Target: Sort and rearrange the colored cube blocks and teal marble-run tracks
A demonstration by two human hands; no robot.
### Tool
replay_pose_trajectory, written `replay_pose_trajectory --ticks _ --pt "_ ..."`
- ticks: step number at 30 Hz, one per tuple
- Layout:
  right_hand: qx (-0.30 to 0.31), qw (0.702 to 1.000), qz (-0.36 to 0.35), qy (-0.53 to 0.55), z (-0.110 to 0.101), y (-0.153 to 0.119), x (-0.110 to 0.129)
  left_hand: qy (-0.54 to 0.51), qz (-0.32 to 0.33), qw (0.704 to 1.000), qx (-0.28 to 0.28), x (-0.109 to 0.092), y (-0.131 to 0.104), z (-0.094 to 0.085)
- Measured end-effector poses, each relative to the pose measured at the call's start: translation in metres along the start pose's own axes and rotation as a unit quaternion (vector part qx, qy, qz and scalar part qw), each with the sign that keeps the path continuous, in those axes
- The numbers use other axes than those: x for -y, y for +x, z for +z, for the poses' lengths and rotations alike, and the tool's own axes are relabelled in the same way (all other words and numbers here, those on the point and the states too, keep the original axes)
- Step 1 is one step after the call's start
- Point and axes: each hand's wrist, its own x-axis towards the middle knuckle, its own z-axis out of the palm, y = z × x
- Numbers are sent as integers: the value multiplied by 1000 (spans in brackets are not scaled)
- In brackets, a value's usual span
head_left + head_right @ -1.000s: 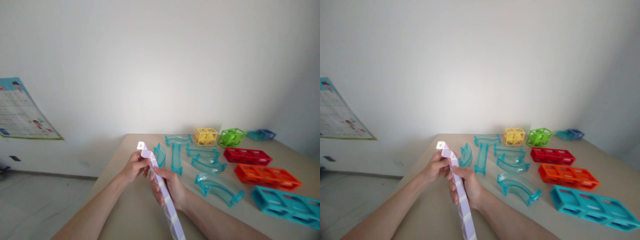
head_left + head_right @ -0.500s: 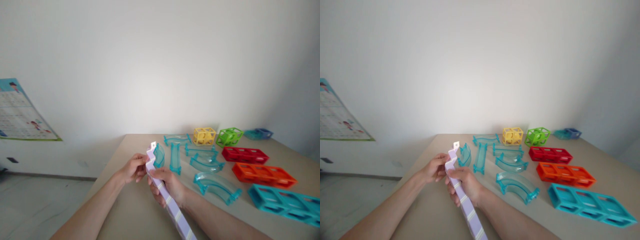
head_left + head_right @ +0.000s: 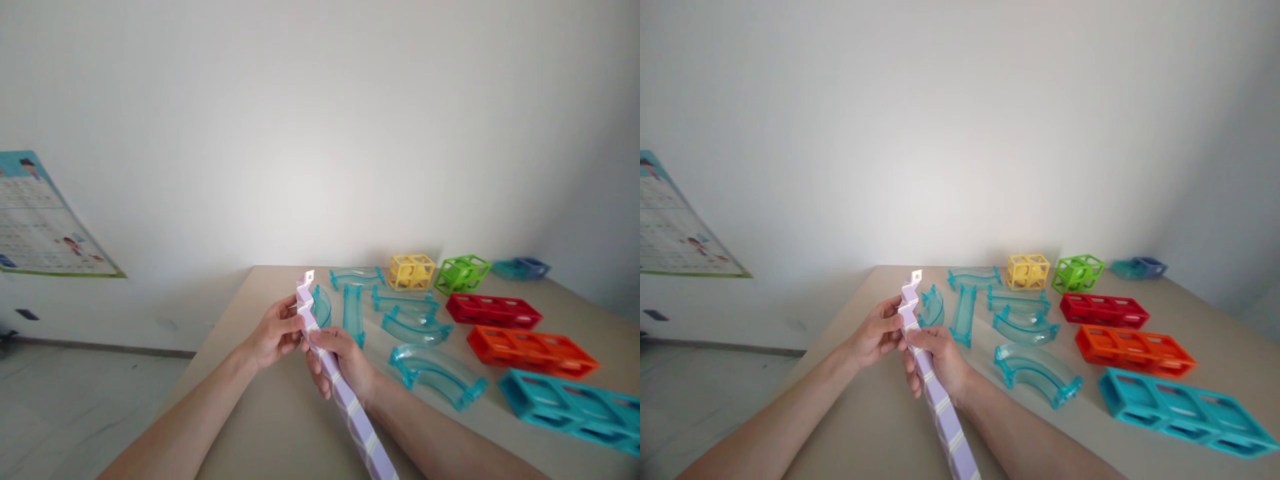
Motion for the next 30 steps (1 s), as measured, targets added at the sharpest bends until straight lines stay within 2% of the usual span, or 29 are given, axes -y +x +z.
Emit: replay_pose_trajectory --ticks 5,10,21,25,30 --pt "-55 998 -15 -19 -2 5 -3 26 33 995 -96 5 0 9" --pt "-94 994 -58 -26 4 6 -6 72 73 982 -156 14 3 17" --pt "-111 989 -76 -62 6 5 -7 66 74 974 -205 18 4 23" --pt "-104 990 -70 -67 7 5 -6 43 71 977 -196 21 5 20" --pt "-106 993 -48 -37 9 2 -2 -2 53 993 -104 18 2 12"
